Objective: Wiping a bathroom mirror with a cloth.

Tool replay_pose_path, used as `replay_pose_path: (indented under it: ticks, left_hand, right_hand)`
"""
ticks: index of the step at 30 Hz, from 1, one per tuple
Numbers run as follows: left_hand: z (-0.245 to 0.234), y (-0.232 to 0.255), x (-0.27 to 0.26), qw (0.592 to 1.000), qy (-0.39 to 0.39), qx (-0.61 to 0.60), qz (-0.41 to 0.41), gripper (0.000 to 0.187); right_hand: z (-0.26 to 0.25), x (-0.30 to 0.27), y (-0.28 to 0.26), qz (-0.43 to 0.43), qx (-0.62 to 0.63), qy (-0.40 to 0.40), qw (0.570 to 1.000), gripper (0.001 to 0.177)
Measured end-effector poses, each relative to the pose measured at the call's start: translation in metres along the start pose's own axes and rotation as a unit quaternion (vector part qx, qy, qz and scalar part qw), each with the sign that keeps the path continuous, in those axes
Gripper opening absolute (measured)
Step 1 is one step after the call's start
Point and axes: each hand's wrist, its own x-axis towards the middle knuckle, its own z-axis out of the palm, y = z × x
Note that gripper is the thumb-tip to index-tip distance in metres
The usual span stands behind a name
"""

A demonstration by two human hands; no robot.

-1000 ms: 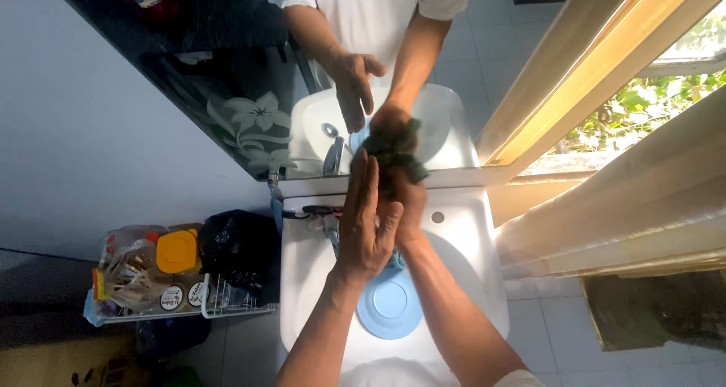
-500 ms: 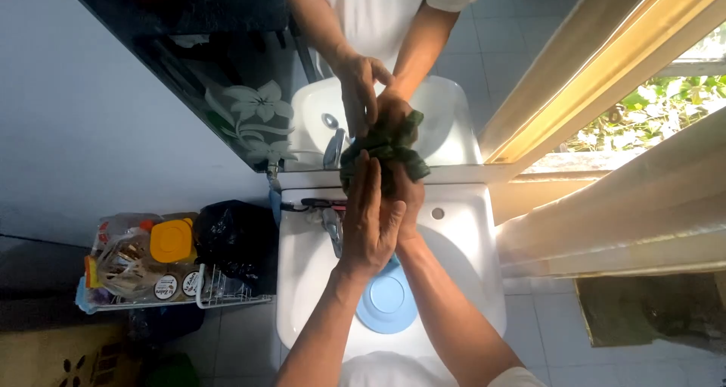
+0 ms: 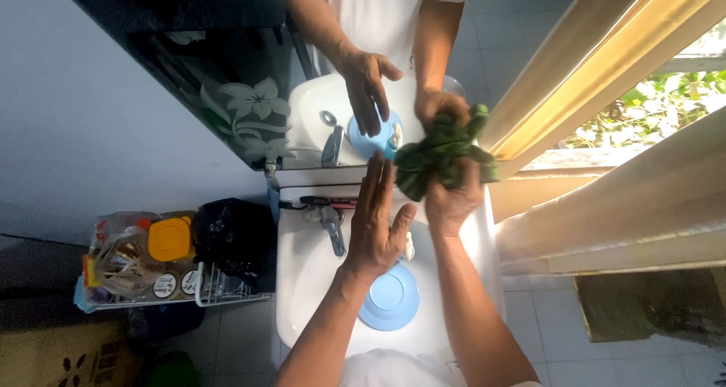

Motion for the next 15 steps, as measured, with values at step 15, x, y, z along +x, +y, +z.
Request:
replay_pose_path:
  ticks: [15]
  left_hand:
    - [-0.027, -0.001, 0.000, 0.998, 0.046, 0.034, -0.002, 0.070]
  right_hand:
    - [0.023, -0.007, -0.031, -0.155, -0.089, -0.104, 0.978, 0.027]
